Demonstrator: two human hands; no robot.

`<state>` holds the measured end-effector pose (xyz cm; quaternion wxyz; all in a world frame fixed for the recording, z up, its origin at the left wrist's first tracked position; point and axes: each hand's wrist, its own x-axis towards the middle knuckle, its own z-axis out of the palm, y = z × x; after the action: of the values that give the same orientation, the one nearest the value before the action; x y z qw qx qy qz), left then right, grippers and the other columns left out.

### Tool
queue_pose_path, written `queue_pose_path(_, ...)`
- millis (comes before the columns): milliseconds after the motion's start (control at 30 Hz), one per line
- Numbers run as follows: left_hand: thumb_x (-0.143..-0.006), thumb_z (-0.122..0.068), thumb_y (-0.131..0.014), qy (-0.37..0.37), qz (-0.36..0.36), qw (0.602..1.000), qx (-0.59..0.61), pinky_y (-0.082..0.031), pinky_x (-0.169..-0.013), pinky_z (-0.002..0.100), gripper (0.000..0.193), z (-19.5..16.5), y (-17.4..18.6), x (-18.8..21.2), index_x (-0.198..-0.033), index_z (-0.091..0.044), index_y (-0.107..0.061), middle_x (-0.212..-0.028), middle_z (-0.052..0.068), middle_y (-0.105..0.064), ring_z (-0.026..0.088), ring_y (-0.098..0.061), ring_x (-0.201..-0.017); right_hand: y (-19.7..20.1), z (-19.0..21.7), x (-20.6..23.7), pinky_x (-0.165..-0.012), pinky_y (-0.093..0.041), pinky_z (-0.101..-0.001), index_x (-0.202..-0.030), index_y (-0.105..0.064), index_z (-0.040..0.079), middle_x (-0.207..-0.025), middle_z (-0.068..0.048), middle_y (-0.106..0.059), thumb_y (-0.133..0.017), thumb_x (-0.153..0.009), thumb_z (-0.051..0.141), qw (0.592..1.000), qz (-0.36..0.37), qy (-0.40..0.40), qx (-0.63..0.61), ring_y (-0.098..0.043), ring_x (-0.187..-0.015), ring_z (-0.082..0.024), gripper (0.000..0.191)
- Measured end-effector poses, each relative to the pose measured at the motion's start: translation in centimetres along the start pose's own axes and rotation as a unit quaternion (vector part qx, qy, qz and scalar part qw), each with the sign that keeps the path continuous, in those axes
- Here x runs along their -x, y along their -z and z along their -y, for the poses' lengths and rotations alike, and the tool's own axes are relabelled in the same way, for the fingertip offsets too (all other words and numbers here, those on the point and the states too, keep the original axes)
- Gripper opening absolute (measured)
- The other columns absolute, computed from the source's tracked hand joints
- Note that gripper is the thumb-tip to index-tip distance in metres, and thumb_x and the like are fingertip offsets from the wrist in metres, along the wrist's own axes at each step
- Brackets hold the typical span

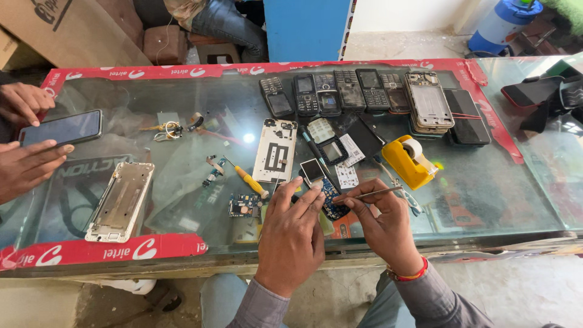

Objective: The person repairs a disassembled feature phone on a glass workbench, holding the phone board with one hand while using a small tool with the other to work on the board and keypad area. Various old phones, phone parts, and tools are spread across the bench around them.

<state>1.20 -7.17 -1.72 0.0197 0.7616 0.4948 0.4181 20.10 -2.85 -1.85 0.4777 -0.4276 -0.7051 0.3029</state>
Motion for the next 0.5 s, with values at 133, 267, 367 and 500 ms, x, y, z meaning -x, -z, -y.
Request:
queue_pose_path(133,-0.079,-0.004,-0.065,0.002,0.000,1.000,-0.004,-0.035,-0.117,0.055,0.043,0.02,0.03,0.05,-0.120,0.005,-0.071,-0.131,0.014,-0.067,0.039,-0.048,-0.136,0.01,-0.05,-0.06,-0.080,-0.062,-0.0270,-0.095,-0.068,-0.003,-0.093,-0.008,-0.079,-0.068,-0.095,0.001,1.000,0.002,-0.018,-0.010,-0.078,-0.091,-0.015,0.005)
queue_pose_path(267,-0.079,-0.004,-0.065,0.002,-0.002,1.000,-0.004,-0.035,-0.117,0.055,0.042,0.01,0.01,0.09,-0.120,0.005,-0.071,-0.131,0.013,-0.067,0.039,-0.048,-0.137,0.00,-0.11,0.00,-0.081,-0.062,-0.0277,-0.097,-0.066,-0.003,-0.093,-0.009,-0.078,-0.067,-0.095,0.001,1.000,0.000,-0.010,-0.006,-0.078,-0.091,-0.016,0.004)
queue_pose_path(367,-0.077,-0.004,-0.065,0.000,0.002,1.000,-0.002,-0.035,-0.116,0.055,0.044,0.05,0.04,0.09,-0.120,0.005,-0.071,-0.131,0.013,-0.067,0.039,-0.048,-0.135,0.10,-0.13,0.11,-0.082,-0.061,-0.0279,-0.098,-0.065,-0.003,-0.093,-0.009,-0.080,-0.067,-0.095,0.001,0.999,0.005,-0.029,-0.018,-0.078,-0.092,-0.016,0.006)
queue_pose_path(500,-0.078,-0.004,-0.065,0.003,0.003,1.000,-0.003,-0.035,-0.117,0.055,0.044,0.02,0.06,0.17,-0.121,0.005,-0.071,-0.132,0.013,-0.067,0.038,-0.048,-0.136,0.15,-0.17,0.17,-0.082,-0.062,-0.0290,-0.097,-0.068,-0.004,-0.095,-0.011,-0.077,-0.067,-0.094,0.000,1.000,0.005,0.001,-0.015,-0.078,-0.092,-0.017,0.005)
